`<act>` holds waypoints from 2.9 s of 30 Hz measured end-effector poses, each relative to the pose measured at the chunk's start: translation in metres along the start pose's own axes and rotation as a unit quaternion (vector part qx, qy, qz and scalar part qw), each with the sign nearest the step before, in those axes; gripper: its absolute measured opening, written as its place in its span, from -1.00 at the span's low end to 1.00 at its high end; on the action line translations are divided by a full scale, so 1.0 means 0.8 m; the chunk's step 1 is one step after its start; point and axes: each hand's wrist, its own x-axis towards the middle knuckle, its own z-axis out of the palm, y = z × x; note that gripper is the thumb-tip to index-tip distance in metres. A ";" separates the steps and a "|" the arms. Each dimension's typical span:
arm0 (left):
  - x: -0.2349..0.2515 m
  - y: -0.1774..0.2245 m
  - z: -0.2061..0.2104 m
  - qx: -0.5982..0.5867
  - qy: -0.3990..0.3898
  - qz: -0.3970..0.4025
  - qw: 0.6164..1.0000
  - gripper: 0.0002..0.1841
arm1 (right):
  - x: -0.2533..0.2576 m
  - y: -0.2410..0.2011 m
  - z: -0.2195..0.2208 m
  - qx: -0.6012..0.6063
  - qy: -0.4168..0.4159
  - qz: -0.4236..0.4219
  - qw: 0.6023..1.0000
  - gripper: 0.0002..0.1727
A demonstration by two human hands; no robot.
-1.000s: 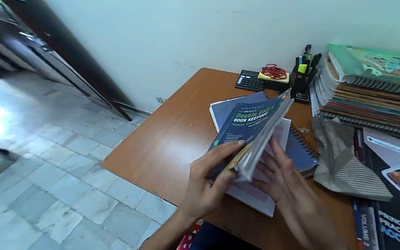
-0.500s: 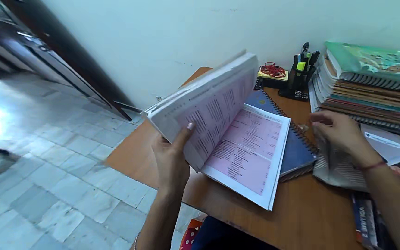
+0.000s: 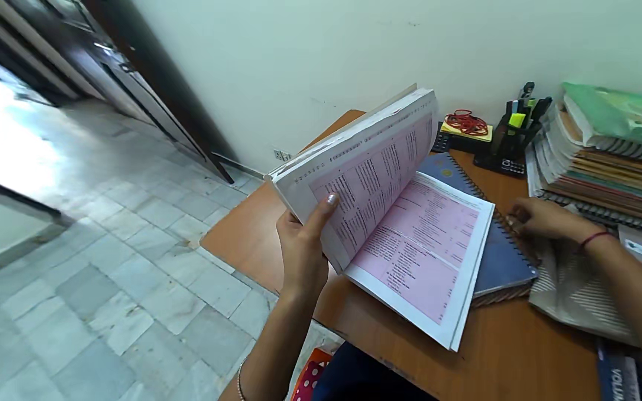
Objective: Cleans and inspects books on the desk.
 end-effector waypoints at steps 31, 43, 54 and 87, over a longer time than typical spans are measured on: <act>-0.049 -0.042 0.007 0.142 -0.147 0.249 0.947 -0.84 | -0.126 -0.048 0.052 0.041 0.289 -0.233 0.928 -0.59; -0.082 -0.075 -0.001 0.435 -0.443 0.439 0.649 -0.45 | -0.145 0.007 0.087 0.012 0.219 0.069 0.973 -0.18; -0.096 -0.060 -0.078 0.423 -0.388 0.412 0.708 -0.52 | -0.174 -0.070 -0.013 0.233 0.296 -0.053 0.925 -0.40; 0.010 -0.034 -0.020 0.309 -0.368 -0.255 0.839 -0.53 | -0.182 -0.111 0.105 0.080 0.297 -0.029 0.951 -0.42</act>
